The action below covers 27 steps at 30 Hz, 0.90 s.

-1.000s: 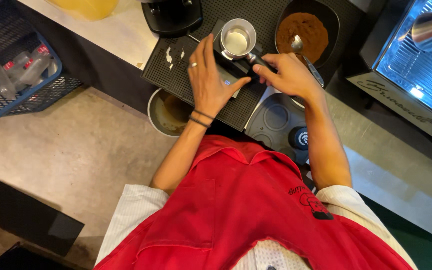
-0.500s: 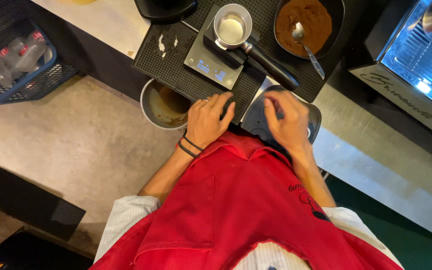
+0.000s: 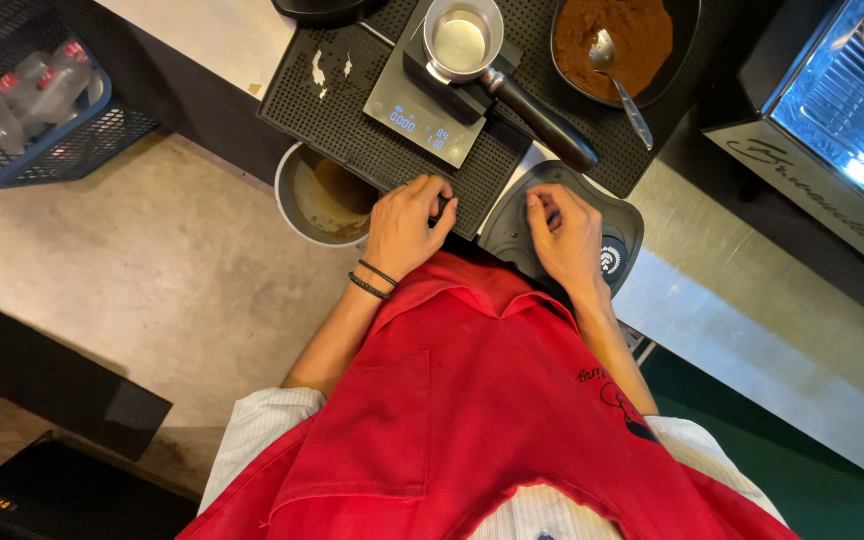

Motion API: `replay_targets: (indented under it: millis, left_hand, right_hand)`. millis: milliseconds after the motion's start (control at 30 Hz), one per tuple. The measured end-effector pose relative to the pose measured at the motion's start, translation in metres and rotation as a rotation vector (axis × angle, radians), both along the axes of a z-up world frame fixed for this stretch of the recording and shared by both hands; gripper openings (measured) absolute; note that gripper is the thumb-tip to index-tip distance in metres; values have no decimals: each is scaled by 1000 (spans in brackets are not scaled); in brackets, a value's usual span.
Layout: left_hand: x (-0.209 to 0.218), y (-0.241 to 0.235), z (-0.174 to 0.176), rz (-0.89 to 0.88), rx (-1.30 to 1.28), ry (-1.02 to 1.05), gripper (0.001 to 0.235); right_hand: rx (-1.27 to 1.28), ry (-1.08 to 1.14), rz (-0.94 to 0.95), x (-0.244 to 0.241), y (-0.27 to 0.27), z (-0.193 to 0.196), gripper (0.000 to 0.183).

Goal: The person scoops ground coffee into a portafilter, levels and tamps the grounds, then locks the portafilter into an espresso machine. The person repeats the process for a second dose, then wipes the portafilter with a cloth.

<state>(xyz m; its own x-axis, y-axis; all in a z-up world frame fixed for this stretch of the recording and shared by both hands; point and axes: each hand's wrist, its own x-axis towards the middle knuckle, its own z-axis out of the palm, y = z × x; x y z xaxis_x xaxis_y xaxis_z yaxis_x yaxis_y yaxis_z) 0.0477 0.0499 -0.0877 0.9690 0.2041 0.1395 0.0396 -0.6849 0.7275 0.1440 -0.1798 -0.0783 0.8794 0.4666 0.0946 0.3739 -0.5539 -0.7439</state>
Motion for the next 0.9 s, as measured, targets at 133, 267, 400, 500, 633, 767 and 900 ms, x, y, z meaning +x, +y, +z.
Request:
replay_targets:
  millis: [133, 267, 400, 500, 633, 767, 900]
  left_hand:
    - [0, 0, 2, 0, -7, -12, 11]
    - [0, -1, 4, 3, -20, -4, 11]
    - [1, -1, 2, 5, -36, 2, 10]
    - [2, 0, 2, -2, -50, 2, 11]
    - [1, -1, 5, -6, -39, 4, 10]
    - [2, -3, 1, 14, 1, 52, 8]
    - [1, -1, 1, 5, 1, 40, 9]
  right_hand:
    - [24, 39, -5, 1, 0, 9, 5]
    - [26, 52, -24, 3, -6, 28, 7]
    - [5, 46, -41, 11, -18, 47, 7]
    - [-24, -27, -66, 17, -25, 59, 5]
    - [22, -229, -59, 40, -12, 90, 8]
    - [-115, -232, 257, 68, 44, 127, 25]
    - [-273, -171, 325, 101, 69, 112, 35]
